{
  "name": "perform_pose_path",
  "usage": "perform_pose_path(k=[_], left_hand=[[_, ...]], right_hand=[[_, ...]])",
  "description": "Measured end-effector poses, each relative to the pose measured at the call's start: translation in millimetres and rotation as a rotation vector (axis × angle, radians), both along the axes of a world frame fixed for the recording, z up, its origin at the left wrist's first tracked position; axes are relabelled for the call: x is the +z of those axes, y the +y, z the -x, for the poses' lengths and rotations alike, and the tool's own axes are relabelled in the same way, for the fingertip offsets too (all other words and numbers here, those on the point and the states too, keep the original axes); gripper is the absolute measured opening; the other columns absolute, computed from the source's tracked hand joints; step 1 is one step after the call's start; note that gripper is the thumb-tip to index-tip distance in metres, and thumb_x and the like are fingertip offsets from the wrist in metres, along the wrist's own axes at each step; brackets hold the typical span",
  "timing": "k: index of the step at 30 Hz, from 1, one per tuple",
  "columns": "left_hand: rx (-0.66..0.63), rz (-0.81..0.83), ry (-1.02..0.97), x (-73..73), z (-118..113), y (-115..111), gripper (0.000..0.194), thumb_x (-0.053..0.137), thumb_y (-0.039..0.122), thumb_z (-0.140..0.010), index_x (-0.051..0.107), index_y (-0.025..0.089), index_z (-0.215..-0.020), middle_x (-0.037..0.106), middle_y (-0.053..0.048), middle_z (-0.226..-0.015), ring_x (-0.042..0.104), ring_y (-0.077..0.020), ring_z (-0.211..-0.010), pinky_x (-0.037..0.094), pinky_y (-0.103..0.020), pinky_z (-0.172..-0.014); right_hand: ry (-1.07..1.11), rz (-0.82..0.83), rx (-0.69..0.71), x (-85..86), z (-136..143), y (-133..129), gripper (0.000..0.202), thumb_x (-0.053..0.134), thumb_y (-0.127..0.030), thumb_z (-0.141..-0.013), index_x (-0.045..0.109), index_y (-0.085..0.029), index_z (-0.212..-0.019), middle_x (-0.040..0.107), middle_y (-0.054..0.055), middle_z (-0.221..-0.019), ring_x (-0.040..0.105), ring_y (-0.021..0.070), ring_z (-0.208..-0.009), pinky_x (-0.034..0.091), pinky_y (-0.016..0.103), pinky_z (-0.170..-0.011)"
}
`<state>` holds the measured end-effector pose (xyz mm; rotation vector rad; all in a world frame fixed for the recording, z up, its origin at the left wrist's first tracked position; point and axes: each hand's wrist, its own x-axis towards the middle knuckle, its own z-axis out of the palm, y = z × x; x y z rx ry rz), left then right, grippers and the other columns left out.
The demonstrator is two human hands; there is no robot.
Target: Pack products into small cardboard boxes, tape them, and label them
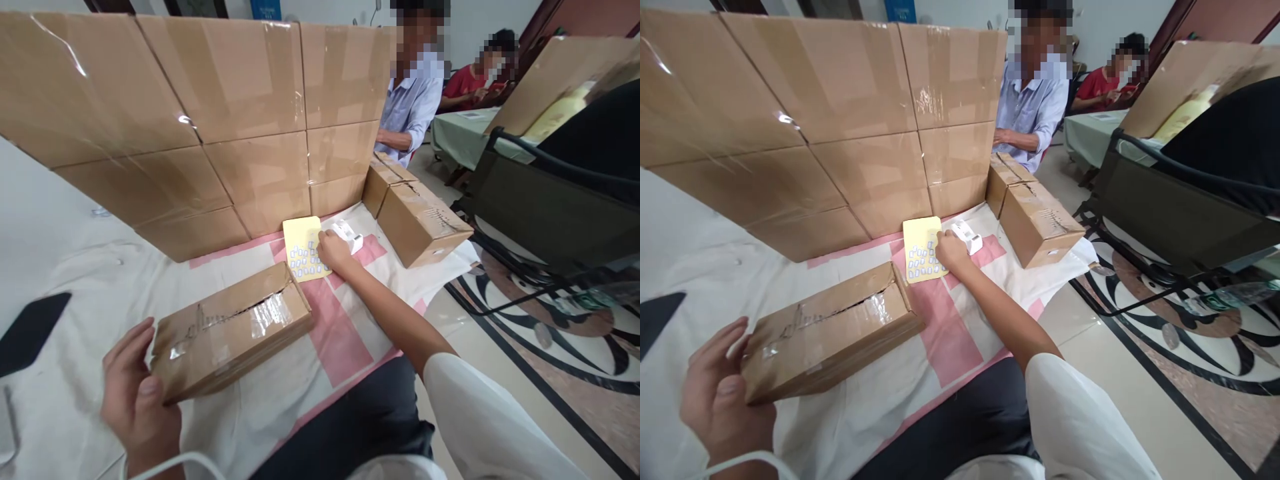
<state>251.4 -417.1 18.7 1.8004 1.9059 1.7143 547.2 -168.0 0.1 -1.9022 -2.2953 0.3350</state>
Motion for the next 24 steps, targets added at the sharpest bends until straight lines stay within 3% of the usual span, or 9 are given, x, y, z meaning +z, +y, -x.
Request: perform_pose_path(k=[3,7,11,18,24], left_hand=[[-0.003,-0.109,-0.158,5.6,-7,2,0.046,0.051,0.048,-0.093,0.067,0.04,-0.135,0.061,-0.001,-0.146,0.052,-0.0379,-0.141,0.041,-0.063,-0.121],[-0.002,-0.201,-0.189,4.4,-7,7,0.047,0.056,0.05,-0.09,0.073,0.031,-0.13,0.067,-0.007,-0.139,0.058,-0.0385,-0.135,0.043,-0.065,-0.117],[-0.017,-0.239,-0.197,0.2,-4,10,0.049,0.058,0.049,-0.089,0.073,0.023,-0.128,0.068,-0.012,-0.135,0.059,-0.0381,-0.132,0.044,-0.063,-0.115],[-0.033,-0.253,-0.193,-1.1,-4,10,0.047,0.058,0.045,-0.09,0.073,0.023,-0.129,0.068,-0.011,-0.133,0.06,-0.0361,-0.13,0.044,-0.059,-0.114],[-0.029,-0.251,-0.21,-3.9,-2,10,0.046,0.059,0.044,-0.087,0.075,0.024,-0.126,0.069,-0.01,-0.131,0.061,-0.0362,-0.128,0.046,-0.058,-0.112]], right_hand=[[0.008,-0.013,-0.013,-1.4,-1,0,0.036,0.033,-0.019,-0.105,0.049,-0.011,-0.136,0.061,0.021,-0.132,0.065,0.0288,-0.11,0.053,0.04,-0.087],[0.02,-0.01,-0.026,-4.5,-1,3,0.034,0.035,-0.02,-0.105,0.053,-0.013,-0.133,0.066,0.018,-0.129,0.066,0.0276,-0.112,0.052,0.037,-0.087],[0.039,-0.021,-0.038,-6.0,0,6,0.035,0.037,-0.023,-0.106,0.056,-0.017,-0.134,0.068,0.015,-0.128,0.067,0.0273,-0.111,0.052,0.036,-0.084],[0.095,-0.042,-0.043,-10.5,1,9,0.028,0.043,-0.016,-0.099,0.065,-0.018,-0.117,0.072,0.013,-0.112,0.068,0.0276,-0.1,0.05,0.035,-0.077],[0.215,-0.078,-0.02,-18.8,-4,8,0.021,0.054,-0.012,-0.088,0.064,-0.015,-0.106,0.069,0.016,-0.113,0.065,0.028,-0.098,0.048,0.035,-0.077]])
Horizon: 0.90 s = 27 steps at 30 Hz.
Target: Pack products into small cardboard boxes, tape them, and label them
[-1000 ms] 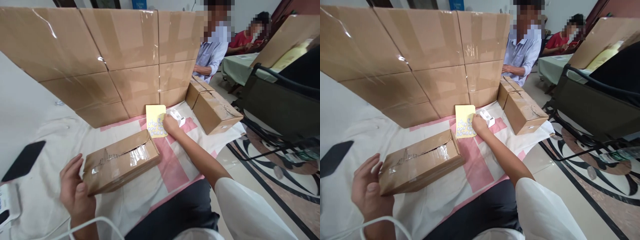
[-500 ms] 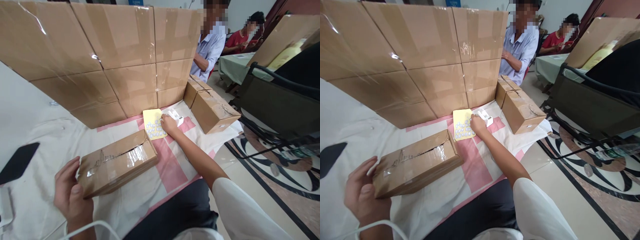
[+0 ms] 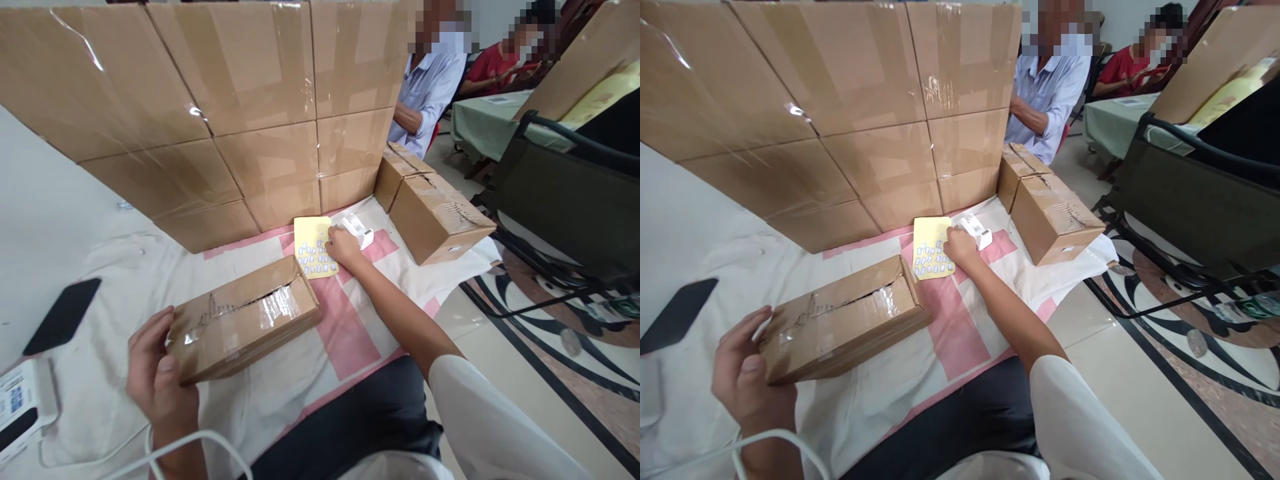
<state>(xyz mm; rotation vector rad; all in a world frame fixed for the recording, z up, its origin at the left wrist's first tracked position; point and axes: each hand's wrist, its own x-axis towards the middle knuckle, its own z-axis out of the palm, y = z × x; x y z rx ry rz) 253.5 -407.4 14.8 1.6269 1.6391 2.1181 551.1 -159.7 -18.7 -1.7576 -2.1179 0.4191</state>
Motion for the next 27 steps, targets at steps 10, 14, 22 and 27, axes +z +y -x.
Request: perform_pose_path(k=[10,14,22,27], left_hand=[[0.007,0.018,-0.007,3.6,0,3,0.043,0.058,0.041,-0.087,0.076,0.023,-0.122,0.071,-0.009,-0.128,0.063,-0.0331,-0.126,0.047,-0.052,-0.111],[0.034,0.032,-0.023,2.8,3,10,0.043,0.056,0.04,-0.087,0.077,0.02,-0.12,0.072,-0.01,-0.125,0.064,-0.0322,-0.123,0.047,-0.051,-0.111],[0.045,0.028,-0.055,0.4,6,24,0.046,0.055,0.044,-0.083,0.075,0.017,-0.114,0.075,-0.011,-0.118,0.068,-0.0343,-0.117,0.048,-0.056,-0.109],[0.006,-0.005,-0.08,1.8,2,29,0.044,0.054,0.039,-0.084,0.075,0.013,-0.112,0.076,-0.012,-0.113,0.07,-0.0318,-0.113,0.049,-0.054,-0.109]], right_hand=[[0.466,0.012,0.328,28.7,-14,-20,0.013,0.053,-0.026,-0.094,0.06,-0.018,-0.088,0.067,0.005,-0.095,0.062,0.0173,-0.088,0.048,0.029,-0.081],[0.797,0.216,0.602,35.6,-20,-56,0.022,0.062,-0.038,-0.094,0.062,-0.017,-0.088,0.064,0.002,-0.088,0.057,0.014,-0.077,0.044,0.026,-0.07],[0.948,0.476,0.836,19.2,-10,-88,0.024,0.075,-0.037,-0.088,0.064,-0.016,-0.087,0.061,0.0,-0.084,0.054,0.0127,-0.075,0.042,0.027,-0.072],[0.956,0.472,0.804,11.1,-5,-88,0.028,0.08,-0.039,-0.083,0.062,-0.017,-0.086,0.059,-0.002,-0.08,0.05,0.0116,-0.07,0.039,0.025,-0.068]])
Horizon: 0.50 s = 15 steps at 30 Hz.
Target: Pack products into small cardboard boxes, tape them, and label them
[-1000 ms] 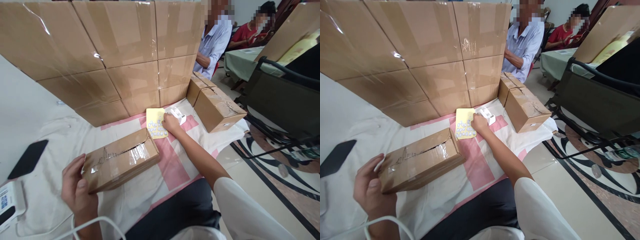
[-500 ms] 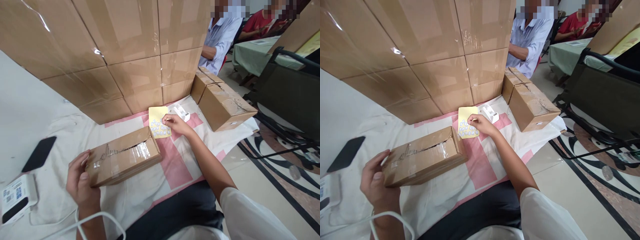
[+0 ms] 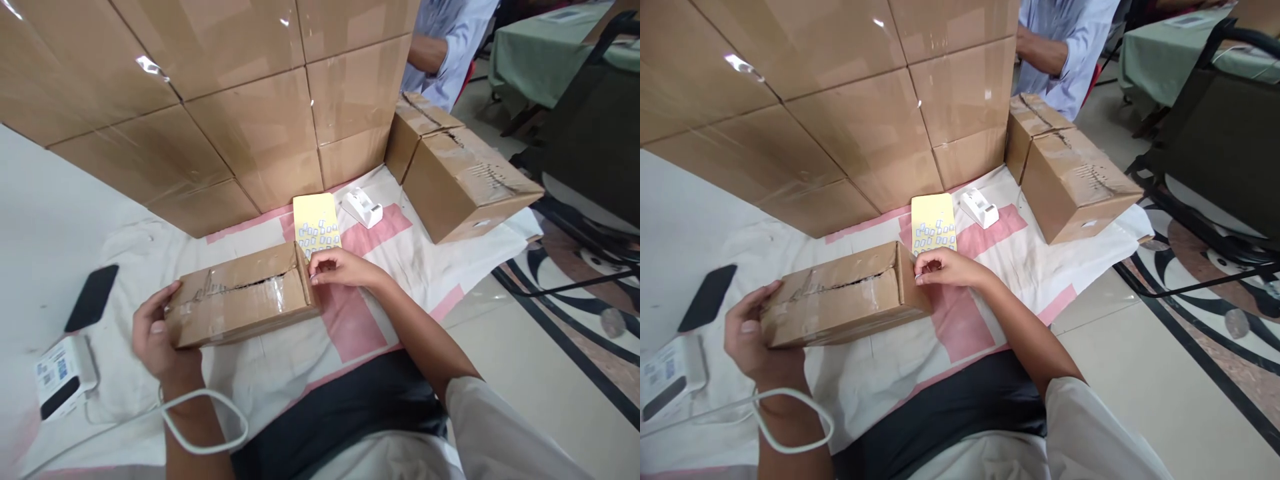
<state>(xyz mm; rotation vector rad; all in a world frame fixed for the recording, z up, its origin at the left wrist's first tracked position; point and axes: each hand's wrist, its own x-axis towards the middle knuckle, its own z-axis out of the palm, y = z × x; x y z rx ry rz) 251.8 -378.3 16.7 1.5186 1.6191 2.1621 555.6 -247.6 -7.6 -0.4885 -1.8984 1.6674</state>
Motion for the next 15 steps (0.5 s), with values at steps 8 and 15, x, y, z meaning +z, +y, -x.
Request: perform_pose_path(k=[8,15], left_hand=[[0.011,-0.01,0.0,-2.2,-2.0,1.0,0.043,0.046,0.034,-0.085,0.073,0.009,-0.107,0.075,-0.015,-0.113,0.07,-0.0307,-0.113,0.05,-0.053,-0.109],[-0.011,-0.048,-0.007,-3.7,-2.8,3.6,0.043,0.047,0.033,-0.086,0.074,0.008,-0.107,0.076,-0.015,-0.112,0.07,-0.0306,-0.111,0.05,-0.053,-0.107]], right_hand=[[0.021,0.064,0.033,-7.7,0.8,-1.3,0.063,0.088,-0.041,-0.075,0.066,-0.024,-0.131,0.068,0.005,-0.118,0.063,0.0159,-0.087,0.053,0.027,-0.073],[0.077,0.141,0.149,-8.5,0.8,-0.7,0.056,0.079,-0.042,-0.087,0.065,-0.017,-0.135,0.073,0.004,-0.099,0.066,0.0133,-0.078,0.055,0.024,-0.071]])
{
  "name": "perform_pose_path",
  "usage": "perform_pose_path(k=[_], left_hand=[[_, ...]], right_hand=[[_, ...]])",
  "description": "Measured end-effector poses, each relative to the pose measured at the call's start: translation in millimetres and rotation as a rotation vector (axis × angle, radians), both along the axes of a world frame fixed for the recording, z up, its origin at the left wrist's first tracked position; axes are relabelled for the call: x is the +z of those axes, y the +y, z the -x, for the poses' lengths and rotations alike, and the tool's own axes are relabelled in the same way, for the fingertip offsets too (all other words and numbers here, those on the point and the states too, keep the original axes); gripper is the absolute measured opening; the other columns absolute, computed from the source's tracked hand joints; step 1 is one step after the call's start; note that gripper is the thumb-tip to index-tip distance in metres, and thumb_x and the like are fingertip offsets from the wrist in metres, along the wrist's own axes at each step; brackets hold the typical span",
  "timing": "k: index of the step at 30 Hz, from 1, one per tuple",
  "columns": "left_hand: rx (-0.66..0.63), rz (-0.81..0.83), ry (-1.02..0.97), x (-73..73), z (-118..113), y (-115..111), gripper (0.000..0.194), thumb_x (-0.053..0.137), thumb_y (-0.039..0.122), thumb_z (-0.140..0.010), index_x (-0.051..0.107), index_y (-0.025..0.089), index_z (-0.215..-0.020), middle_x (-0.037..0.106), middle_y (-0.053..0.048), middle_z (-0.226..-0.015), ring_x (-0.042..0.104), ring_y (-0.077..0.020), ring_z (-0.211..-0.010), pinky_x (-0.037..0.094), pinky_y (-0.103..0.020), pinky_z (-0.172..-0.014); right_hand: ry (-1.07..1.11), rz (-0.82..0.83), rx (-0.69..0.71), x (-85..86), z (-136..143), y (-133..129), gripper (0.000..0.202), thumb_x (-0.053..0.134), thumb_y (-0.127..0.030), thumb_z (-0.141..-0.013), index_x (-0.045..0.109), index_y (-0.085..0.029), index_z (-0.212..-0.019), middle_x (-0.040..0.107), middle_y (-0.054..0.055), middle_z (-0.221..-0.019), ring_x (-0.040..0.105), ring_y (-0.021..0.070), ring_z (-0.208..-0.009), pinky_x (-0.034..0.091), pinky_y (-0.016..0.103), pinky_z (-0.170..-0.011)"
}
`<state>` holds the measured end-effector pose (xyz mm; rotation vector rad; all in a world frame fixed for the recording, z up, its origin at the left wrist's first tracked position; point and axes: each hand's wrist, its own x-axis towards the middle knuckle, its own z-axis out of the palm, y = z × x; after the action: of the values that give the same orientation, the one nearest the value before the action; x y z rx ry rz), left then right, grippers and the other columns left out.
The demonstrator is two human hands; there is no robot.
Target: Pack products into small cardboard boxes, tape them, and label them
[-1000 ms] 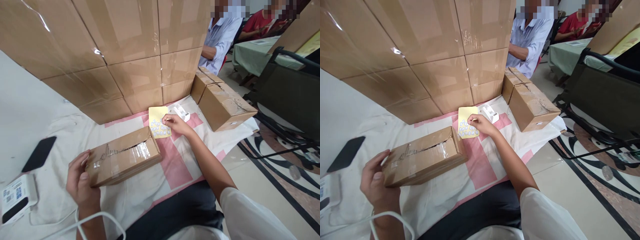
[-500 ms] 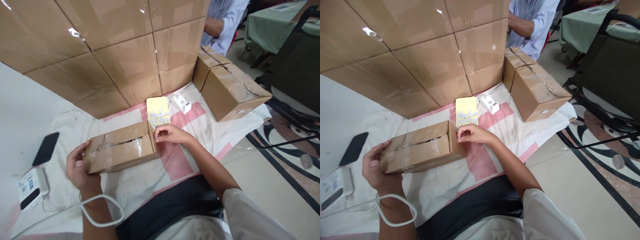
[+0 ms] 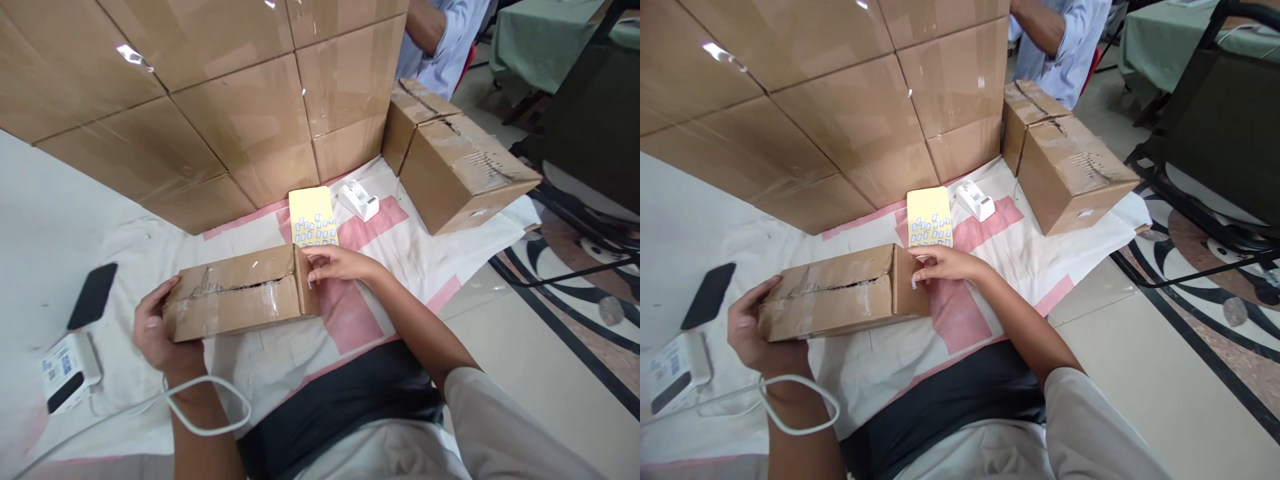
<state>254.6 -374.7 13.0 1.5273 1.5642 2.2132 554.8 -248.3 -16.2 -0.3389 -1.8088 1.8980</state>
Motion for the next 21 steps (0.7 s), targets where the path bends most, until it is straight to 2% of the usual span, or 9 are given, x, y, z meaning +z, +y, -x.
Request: perform_pose_path(k=[4,8,10,12,15,17,19,21], left_hand=[[-0.016,0.001,0.005,-1.2,1,0,0.043,0.046,0.032,-0.089,0.074,0.007,-0.11,0.075,-0.015,-0.114,0.069,-0.0297,-0.111,0.05,-0.051,-0.106],[-0.03,0.011,-0.004,-2.6,4,-1,0.042,0.047,0.032,-0.087,0.074,0.008,-0.109,0.075,-0.016,-0.113,0.069,-0.0306,-0.112,0.05,-0.051,-0.105],[-0.011,0.021,0.008,-2.7,4,0,0.042,0.046,0.034,-0.087,0.073,0.009,-0.106,0.075,-0.015,-0.112,0.069,-0.0313,-0.113,0.05,-0.053,-0.106],[0.014,0.03,0.026,-2.5,3,1,0.041,0.045,0.036,-0.087,0.073,0.011,-0.104,0.075,-0.014,-0.113,0.069,-0.0319,-0.114,0.049,-0.055,-0.109],[0.018,0.014,0.002,-1.9,3,3,0.04,0.046,0.036,-0.084,0.073,0.012,-0.101,0.076,-0.013,-0.111,0.07,-0.0324,-0.114,0.049,-0.056,-0.11],[0.023,0.023,-0.025,-1.8,2,3,0.039,0.047,0.035,-0.081,0.073,0.012,-0.099,0.076,-0.013,-0.11,0.07,-0.0327,-0.112,0.049,-0.056,-0.11],[0.039,0.061,-0.032,-2.1,2,1,0.04,0.045,0.036,-0.081,0.072,0.014,-0.099,0.076,-0.013,-0.112,0.07,-0.0335,-0.113,0.05,-0.056,-0.109],[0.064,0.15,0.022,-2.4,2,-1,0.042,0.038,0.038,-0.084,0.069,0.016,-0.102,0.074,-0.013,-0.119,0.067,-0.0341,-0.12,0.048,-0.057,-0.112]], right_hand=[[-0.036,-0.039,-0.05,2.2,0,-2,0.055,0.084,-0.03,-0.081,0.066,-0.021,-0.132,0.068,0.004,-0.115,0.062,0.0106,-0.082,0.05,0.02,-0.069],[-0.056,-0.064,-0.051,5.3,-1,-5,0.061,0.087,-0.03,-0.077,0.064,-0.021,-0.133,0.066,0.003,-0.11,0.06,0.0107,-0.079,0.05,0.022,-0.069],[-0.059,-0.08,-0.053,5.6,-2,-6,0.063,0.089,-0.032,-0.075,0.063,-0.021,-0.131,0.066,0.001,-0.103,0.059,0.0107,-0.075,0.05,0.022,-0.067],[-0.051,-0.08,-0.063,4.6,-1,-4,0.058,0.09,-0.037,-0.074,0.065,-0.021,-0.124,0.065,0.0,-0.097,0.059,0.0112,-0.074,0.05,0.022,-0.065],[-0.055,-0.057,-0.072,1.1,0,0,0.045,0.085,-0.047,-0.079,0.069,-0.017,-0.108,0.066,0.0,-0.088,0.063,0.0134,-0.073,0.051,0.024,-0.067],[-0.068,-0.04,-0.063,-1.7,0,3,0.044,0.081,-0.052,-0.082,0.069,-0.015,-0.102,0.066,0.0,-0.083,0.064,0.0142,-0.072,0.052,0.026,-0.069],[-0.079,-0.038,-0.063,-4.1,-2,2,0.05,0.079,-0.056,-0.083,0.07,-0.013,-0.108,0.068,0.001,-0.085,0.064,0.0146,-0.072,0.052,0.026,-0.071],[-0.094,-0.086,-0.076,-5.2,-4,-5,0.067,0.083,-0.057,-0.078,0.066,-0.016,-0.129,0.071,0.005,-0.103,0.068,0.0177,-0.086,0.054,0.028,-0.08]])
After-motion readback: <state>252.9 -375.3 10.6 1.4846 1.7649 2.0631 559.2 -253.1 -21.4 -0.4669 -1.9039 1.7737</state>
